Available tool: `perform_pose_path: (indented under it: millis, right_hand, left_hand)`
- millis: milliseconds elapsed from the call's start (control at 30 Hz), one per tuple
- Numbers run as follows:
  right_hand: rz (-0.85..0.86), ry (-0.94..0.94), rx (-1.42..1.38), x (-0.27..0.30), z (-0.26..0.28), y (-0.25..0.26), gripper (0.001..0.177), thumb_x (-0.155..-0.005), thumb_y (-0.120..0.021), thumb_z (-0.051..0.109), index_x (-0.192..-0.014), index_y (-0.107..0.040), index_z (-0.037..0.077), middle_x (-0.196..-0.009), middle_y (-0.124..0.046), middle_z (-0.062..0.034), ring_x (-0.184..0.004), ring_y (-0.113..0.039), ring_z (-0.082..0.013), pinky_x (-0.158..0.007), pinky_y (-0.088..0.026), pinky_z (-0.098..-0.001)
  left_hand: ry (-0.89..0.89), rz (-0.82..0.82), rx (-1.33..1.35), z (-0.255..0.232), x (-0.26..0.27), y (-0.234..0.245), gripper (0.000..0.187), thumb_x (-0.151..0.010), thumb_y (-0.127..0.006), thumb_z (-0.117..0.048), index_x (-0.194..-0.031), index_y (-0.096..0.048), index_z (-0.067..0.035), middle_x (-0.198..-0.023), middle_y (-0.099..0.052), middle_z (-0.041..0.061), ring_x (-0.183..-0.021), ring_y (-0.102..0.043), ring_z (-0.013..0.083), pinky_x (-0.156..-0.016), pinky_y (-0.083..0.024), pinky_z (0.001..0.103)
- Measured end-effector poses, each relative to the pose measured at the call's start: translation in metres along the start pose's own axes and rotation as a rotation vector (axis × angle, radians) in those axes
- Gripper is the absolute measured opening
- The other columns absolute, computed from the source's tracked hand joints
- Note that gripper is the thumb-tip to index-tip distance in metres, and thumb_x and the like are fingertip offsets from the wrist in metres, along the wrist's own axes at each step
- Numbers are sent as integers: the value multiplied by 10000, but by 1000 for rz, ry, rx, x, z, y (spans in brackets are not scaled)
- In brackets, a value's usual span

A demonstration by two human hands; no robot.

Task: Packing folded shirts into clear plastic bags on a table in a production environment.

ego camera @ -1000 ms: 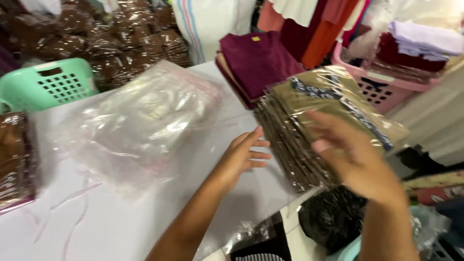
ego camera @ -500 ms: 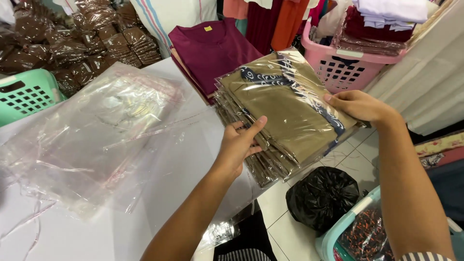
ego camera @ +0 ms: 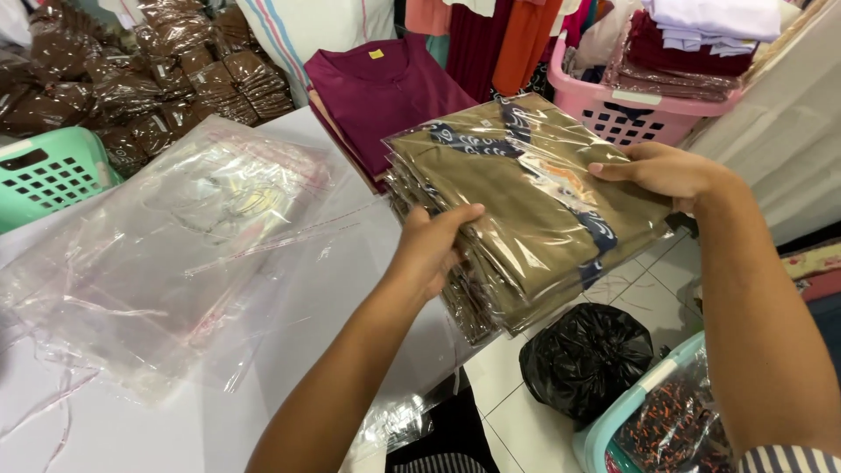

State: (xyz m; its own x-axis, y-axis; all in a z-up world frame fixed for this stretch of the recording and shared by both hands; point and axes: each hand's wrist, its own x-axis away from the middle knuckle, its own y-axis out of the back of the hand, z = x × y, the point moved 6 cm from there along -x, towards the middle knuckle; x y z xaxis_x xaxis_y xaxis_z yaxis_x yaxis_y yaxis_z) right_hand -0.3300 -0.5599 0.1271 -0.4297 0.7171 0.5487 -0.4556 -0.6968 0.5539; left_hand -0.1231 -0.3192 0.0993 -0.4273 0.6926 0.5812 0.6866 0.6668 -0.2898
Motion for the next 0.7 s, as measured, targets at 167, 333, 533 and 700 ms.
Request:
perform_pose_path:
  millis: [167,333,533,700]
  right_hand:
    - [-82,-125,19,21,6,-1,810,-917,-686,457,-1622,-428,151,-1340,-690,-142,-622,-439,-170,-451,-313,-280]
    - [-86,-98,-28,18,4,-12,878,-864,-473,615,-1624,-410,178,-1743,-333,-5,-1595,-327,-206,-1332,-205,-378]
    - [59,-11,-602,-14,-31,-17,366,-946,-723,360,-1177,-665,82,-942,-729,-55,-680,-667,-208,-614,-552,-310]
    - [10,30,-630,8,-22,-40,419,-917,-700,289,-1253,-709,39,-974,-757,-107,-734,-694,-257,-646,-578,-360]
  left_hand:
    - [-15,88,174,6,-15,4,455,-885,-712,-89,-1204,-397,-169,-871,-634,34,-710,-632,167,-603,-561,364]
    - [-20,116,268,10,-23,8,182,-889,-720,-117,-899,-544,-162,-674,-623,-20,-551,-608,131,-501,-526,281]
    - [-9,76,216,-2,-4,26,386,-872,-745,-170,-1195,-541,-221,-857,-693,9,-720,-687,170,-610,-606,335]
    - [-168,169,215,-16,18,49,670,-841,-724,-87,-1459,-518,-243,-849,-685,22,-622,-681,136,-457,-575,258]
